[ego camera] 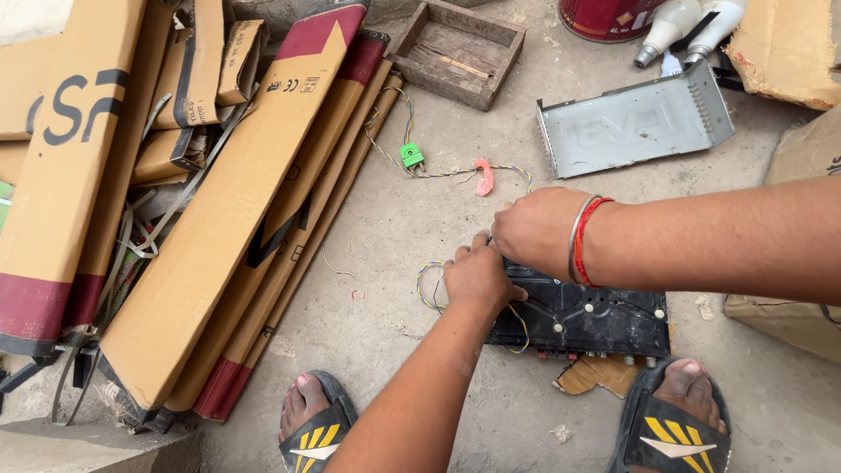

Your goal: The recorder uses a screwdriver and their hands to disassemble and inspect the internal components of a car stereo or amplifier.

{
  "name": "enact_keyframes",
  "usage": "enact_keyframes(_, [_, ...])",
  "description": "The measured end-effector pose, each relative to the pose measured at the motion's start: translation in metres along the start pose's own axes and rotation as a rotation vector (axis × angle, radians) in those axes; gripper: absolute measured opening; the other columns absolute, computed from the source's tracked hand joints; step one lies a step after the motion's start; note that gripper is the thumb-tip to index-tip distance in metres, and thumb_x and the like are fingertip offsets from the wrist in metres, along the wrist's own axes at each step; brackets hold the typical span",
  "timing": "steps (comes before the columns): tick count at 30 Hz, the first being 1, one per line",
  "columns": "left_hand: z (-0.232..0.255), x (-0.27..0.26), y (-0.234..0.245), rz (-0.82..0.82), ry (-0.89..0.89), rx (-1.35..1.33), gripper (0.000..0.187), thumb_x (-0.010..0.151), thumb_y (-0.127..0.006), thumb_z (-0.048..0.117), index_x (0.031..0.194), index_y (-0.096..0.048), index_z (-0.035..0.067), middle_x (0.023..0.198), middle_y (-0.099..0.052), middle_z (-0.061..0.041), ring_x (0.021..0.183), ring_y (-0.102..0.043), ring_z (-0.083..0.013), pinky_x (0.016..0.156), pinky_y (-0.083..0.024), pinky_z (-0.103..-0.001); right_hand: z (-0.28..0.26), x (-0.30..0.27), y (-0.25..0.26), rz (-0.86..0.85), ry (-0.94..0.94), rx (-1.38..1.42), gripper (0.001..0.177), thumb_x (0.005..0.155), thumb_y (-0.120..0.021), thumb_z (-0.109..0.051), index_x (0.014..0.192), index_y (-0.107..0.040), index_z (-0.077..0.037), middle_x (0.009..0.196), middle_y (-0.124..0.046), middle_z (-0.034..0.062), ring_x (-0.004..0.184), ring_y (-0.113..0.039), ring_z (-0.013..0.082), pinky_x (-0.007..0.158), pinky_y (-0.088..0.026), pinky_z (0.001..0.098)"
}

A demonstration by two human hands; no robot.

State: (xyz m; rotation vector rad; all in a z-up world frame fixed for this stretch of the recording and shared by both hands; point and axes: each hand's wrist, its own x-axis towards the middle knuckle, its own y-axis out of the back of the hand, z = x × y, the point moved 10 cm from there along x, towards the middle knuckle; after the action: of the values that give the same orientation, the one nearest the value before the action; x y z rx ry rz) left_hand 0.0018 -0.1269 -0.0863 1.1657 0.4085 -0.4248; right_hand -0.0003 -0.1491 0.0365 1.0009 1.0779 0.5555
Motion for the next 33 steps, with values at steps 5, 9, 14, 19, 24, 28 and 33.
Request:
enact_keyframes(5, [0.001,0.000,0.002,0.035,-0.039,-0.044,0.101,0.059,-0.098,0.038,0.147,-0.051,0.022,0.154,-0.046,-0.001,0.136,-0.050,-0.0294,0.110,-0.042,-0.052,0.014,-0.007,0.001,-0.244,-0.217,0.096,0.020,0.083,-0.072,-0.014,0.102,-0.076,-0.011,0.102,-0.072,0.0142,0.098,-0.073,0.0319,0.082,-0.059,0.0429])
enact_keyframes(9, [-0.002,0.003,-0.001,0.080,-0.071,-0.065,0.105,0.056,-0.099,0.037,0.147,-0.049,0.022,0.156,-0.041,-0.001,0.135,-0.049,-0.0296,0.108,-0.042,-0.051,0.020,-0.006,-0.001,-0.223,-0.231,0.007,0.017,0.091,-0.066,-0.016,0.102,-0.076,-0.009,0.103,-0.075,0.0129,0.098,-0.074,0.0312,0.080,-0.061,0.0441])
enact_keyframes(14, [-0.002,-0.002,0.002,0.037,-0.031,-0.067,0.100,0.059,-0.097,0.039,0.146,-0.050,0.024,0.153,-0.045,0.001,0.135,-0.050,-0.0291,0.109,-0.042,-0.053,0.008,0.003,0.007,-0.090,-0.089,-0.051,0.031,0.082,-0.070,-0.011,0.111,-0.066,-0.002,0.109,-0.071,0.0151,0.095,-0.074,0.0316,0.076,-0.061,0.0431])
enact_keyframes(19, [0.001,0.001,0.001,0.023,-0.045,-0.059,0.098,0.060,-0.097,0.037,0.146,-0.050,0.026,0.151,-0.045,0.001,0.133,-0.051,-0.0303,0.109,-0.043,-0.053,0.006,0.004,0.014,-0.178,-0.104,-0.059,0.027,0.077,-0.074,-0.008,0.104,-0.069,-0.006,0.112,-0.070,0.0136,0.101,-0.073,0.0306,0.080,-0.062,0.0412])
enact_keyframes(24, [-0.001,0.007,-0.012,-0.027,-0.038,-0.024,0.093,0.066,-0.095,0.042,0.145,-0.053,0.018,0.148,-0.050,-0.001,0.134,-0.053,-0.0302,0.109,-0.045,-0.053,0.003,0.003,0.017,-0.185,-0.094,-0.028,0.017,0.083,-0.071,-0.009,0.099,-0.075,-0.013,0.099,-0.075,0.0091,0.098,-0.074,0.0291,0.082,-0.061,0.0418])
enact_keyframes(28, [0.000,0.002,-0.002,0.034,-0.052,-0.065,0.101,0.061,-0.097,0.039,0.148,-0.047,0.022,0.153,-0.044,0.000,0.132,-0.052,-0.0306,0.106,-0.045,-0.052,0.000,0.001,0.024,-0.151,-0.110,0.044,0.025,0.079,-0.074,-0.009,0.103,-0.075,-0.016,0.101,-0.074,0.0109,0.098,-0.073,0.0318,0.081,-0.060,0.0440])
enact_keyframes(33, [-0.002,0.002,0.000,0.072,-0.049,-0.081,0.109,0.058,-0.099,0.038,0.150,-0.044,0.023,0.157,-0.040,-0.001,0.133,-0.052,-0.0307,0.105,-0.046,-0.051,0.010,-0.004,0.007,-0.314,-0.193,-0.039,0.023,0.080,-0.077,-0.011,0.103,-0.078,-0.011,0.104,-0.075,0.0132,0.101,-0.075,0.0300,0.081,-0.061,0.0410])
